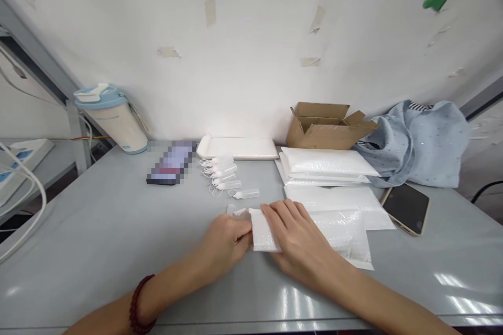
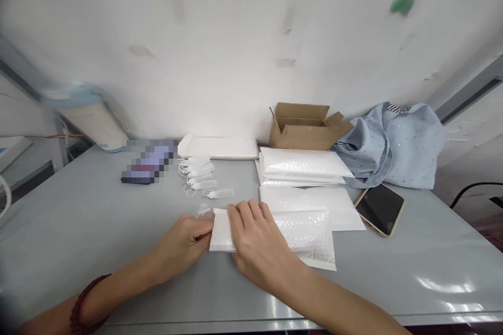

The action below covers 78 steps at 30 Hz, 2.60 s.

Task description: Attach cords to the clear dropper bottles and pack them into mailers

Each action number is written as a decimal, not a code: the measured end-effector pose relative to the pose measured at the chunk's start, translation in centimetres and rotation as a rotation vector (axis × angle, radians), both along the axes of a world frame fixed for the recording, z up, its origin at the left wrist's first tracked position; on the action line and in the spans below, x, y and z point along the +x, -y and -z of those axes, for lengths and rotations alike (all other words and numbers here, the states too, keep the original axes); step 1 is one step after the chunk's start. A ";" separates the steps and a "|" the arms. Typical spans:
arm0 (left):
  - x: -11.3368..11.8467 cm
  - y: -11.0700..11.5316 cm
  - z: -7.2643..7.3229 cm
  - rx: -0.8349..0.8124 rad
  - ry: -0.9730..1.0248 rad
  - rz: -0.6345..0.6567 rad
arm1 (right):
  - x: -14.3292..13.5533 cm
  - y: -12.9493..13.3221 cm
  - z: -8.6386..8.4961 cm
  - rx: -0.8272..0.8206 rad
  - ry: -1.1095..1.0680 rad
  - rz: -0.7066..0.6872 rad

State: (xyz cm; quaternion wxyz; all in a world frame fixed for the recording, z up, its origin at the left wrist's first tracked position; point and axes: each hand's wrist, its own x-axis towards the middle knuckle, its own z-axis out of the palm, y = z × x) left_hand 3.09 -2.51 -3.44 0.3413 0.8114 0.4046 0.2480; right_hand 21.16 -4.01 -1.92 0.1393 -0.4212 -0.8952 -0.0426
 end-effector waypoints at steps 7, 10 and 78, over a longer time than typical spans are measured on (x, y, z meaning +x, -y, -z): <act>-1.3 -0.5 -3.2 -0.692 0.099 0.234 | 0.2 0.0 -0.4 -0.003 -0.038 -0.019; -2.1 -0.8 -3.8 -0.871 0.138 0.236 | 0.5 -0.2 -0.6 0.007 -0.062 -0.023; 0.1 -1.4 -0.9 0.643 0.147 -0.029 | 1.4 0.1 -1.8 0.563 -0.002 -0.064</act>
